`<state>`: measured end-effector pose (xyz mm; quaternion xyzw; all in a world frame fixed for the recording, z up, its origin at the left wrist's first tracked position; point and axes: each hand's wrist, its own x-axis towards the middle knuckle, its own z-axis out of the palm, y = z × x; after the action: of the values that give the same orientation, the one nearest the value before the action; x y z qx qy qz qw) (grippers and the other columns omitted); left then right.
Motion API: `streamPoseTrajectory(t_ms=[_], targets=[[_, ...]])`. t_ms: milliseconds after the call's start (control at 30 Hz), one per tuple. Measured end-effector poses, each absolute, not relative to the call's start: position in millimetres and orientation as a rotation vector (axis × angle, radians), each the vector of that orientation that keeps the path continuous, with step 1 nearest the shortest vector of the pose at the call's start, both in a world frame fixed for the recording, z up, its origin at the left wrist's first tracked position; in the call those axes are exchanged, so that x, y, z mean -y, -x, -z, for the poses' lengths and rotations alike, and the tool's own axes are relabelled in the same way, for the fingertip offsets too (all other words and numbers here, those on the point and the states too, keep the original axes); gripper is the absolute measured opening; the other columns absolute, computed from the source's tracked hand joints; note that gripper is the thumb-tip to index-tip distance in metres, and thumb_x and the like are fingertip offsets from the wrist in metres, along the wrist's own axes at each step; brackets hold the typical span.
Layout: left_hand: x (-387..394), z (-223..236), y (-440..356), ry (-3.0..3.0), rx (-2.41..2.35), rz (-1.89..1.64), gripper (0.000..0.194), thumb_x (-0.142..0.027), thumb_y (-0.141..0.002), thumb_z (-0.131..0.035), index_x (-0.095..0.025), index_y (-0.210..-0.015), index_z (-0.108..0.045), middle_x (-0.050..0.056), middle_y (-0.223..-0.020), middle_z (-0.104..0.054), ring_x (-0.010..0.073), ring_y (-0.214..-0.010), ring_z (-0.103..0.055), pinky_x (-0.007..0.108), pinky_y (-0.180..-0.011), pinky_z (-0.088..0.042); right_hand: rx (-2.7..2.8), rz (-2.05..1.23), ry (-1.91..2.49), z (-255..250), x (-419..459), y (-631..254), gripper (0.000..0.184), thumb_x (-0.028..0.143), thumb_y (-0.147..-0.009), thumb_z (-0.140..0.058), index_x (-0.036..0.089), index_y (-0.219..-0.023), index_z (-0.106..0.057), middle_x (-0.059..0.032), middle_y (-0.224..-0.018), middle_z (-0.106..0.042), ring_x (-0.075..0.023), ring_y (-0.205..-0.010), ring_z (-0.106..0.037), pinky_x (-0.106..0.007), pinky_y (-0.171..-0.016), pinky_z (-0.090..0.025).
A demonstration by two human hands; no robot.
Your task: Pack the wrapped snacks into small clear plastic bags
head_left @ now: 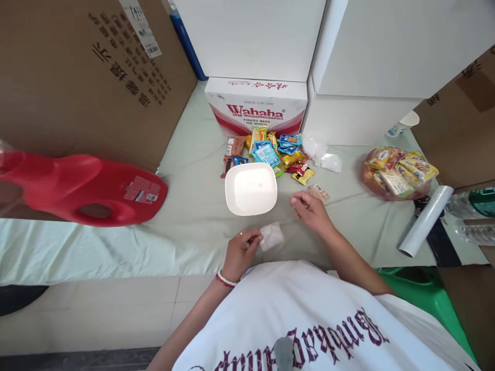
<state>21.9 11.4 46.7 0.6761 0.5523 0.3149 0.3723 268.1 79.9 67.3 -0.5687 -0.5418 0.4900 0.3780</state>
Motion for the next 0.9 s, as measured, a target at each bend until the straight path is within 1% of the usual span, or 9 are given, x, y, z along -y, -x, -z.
streamPoseTrajectory(t_ms=[133,267,333,400,467,567,700,833,900], targets=[[-25.2,-50.6,-48.9,-1.722,-1.196,-0.825,0.017,-0.028,-0.096,-0.056,-0.022,-0.086,-0.068,0.000,-0.076,-0.066,0.0145,-0.072,-0.059,0.027,-0.073,-0.046,1.113,-1.776,1.351,-63.8,-41.4,-280.8,0.049,0.060,-0.081,-0.074,0.022,-0.113,-0.071,-0.0050,-0.101,-0.069,-0.0113,-0.067,-0.053,-0.019,-0.048,-0.043],[-39.3,-50.5,-69.8,-1.600,-0.987,-0.803,0.020,-0.033,-0.096,-0.057,-0.022,-0.086,-0.070,0.002,-0.077,-0.067,0.0160,-0.075,-0.059,0.029,-0.075,-0.046,0.583,-1.873,1.291,-56.6,-17.9,-298.2,0.056,0.069,-0.084,-0.065,0.024,-0.118,-0.070,-0.0083,-0.113,-0.071,-0.0043,-0.050,-0.033,-0.017,-0.037,-0.017],[-44.1,-48.2,-76.6,-1.536,-0.917,-0.772,0.020,-0.035,-0.094,-0.059,-0.022,-0.085,-0.071,0.004,-0.079,-0.069,0.0175,-0.077,-0.061,0.030,-0.077,-0.047,0.526,-1.876,1.274,-54.7,-11.9,-304.1,0.054,0.061,-0.078,-0.075,0.025,-0.117,-0.070,-0.0064,-0.109,-0.071,-0.0037,-0.048,-0.031,-0.018,-0.037,-0.013],[-46.6,-43.6,-82.1,-1.479,-0.869,-0.770,0.020,-0.036,-0.093,-0.061,-0.022,-0.085,-0.072,0.006,-0.084,-0.070,0.0194,-0.083,-0.064,0.033,-0.081,-0.048,0.583,-1.882,1.306,-53.1,-9.4,-304.9,0.048,0.049,-0.068,-0.086,0.023,-0.105,-0.071,-0.0013,-0.088,-0.069,-0.0038,-0.047,-0.032,-0.018,-0.038,-0.014],[-46.6,-37.7,-86.7,-1.385,-0.903,-0.850,0.017,-0.038,-0.089,-0.066,-0.021,-0.088,-0.071,0.009,-0.099,-0.071,0.0218,-0.096,-0.065,0.035,-0.086,-0.050,0.643,-1.816,1.360,-51.5,-10.2,-301.6,0.042,0.045,-0.064,-0.088,0.020,-0.091,-0.067,0.0036,-0.070,-0.060,-0.0046,-0.046,-0.030,-0.019,-0.039,-0.017],[-43.3,-31.3,-91.3,-1.137,-1.074,-0.945,0.030,-0.047,-0.083,-0.073,-0.020,-0.094,-0.065,0.010,-0.110,-0.067,0.0218,-0.098,-0.065,0.033,-0.079,-0.053,0.764,-1.503,1.476,-50.5,-14.3,-294.6,0.037,0.051,-0.072,-0.081,0.021,-0.085,-0.063,0.0054,-0.064,-0.052,-0.0069,-0.047,-0.031,-0.022,-0.042,-0.024],[-38.2,-30.2,-95.0,-0.964,-1.019,-0.733,0.043,-0.059,-0.083,-0.069,-0.018,-0.097,-0.064,0.007,-0.095,-0.067,0.0170,-0.080,-0.062,0.027,-0.065,-0.048,0.972,-1.310,1.510,-53.7,-19.4,-291.1,0.030,0.050,-0.083,-0.072,0.022,-0.090,-0.064,0.0032,-0.069,-0.055,-0.0097,-0.053,-0.038,-0.024,-0.047,-0.031],[-37.3,-28.8,-96.7,-1.005,-0.979,-0.630,0.040,-0.051,-0.072,-0.081,-0.015,-0.082,-0.067,0.001,-0.075,-0.064,0.0126,-0.069,-0.054,0.026,-0.066,-0.042,0.977,-1.312,1.479,-58.9,-27.5,-301.4,0.031,0.050,-0.082,-0.073,0.022,-0.091,-0.062,0.0051,-0.065,-0.050,-0.0098,-0.051,-0.039,-0.024,-0.046,-0.033],[-37.2,-27.6,-95.8,-1.005,-0.989,-0.641,0.038,-0.050,-0.072,-0.081,-0.015,-0.077,-0.066,-0.001,-0.069,-0.061,0.0113,-0.064,-0.051,0.026,-0.064,-0.040,0.950,-1.229,1.492,-61.4,-30.7,-309.6,0.034,0.052,-0.081,-0.073,0.023,-0.095,-0.060,0.0048,-0.067,-0.051,-0.0115,-0.055,-0.045,-0.024,-0.049,-0.040]])
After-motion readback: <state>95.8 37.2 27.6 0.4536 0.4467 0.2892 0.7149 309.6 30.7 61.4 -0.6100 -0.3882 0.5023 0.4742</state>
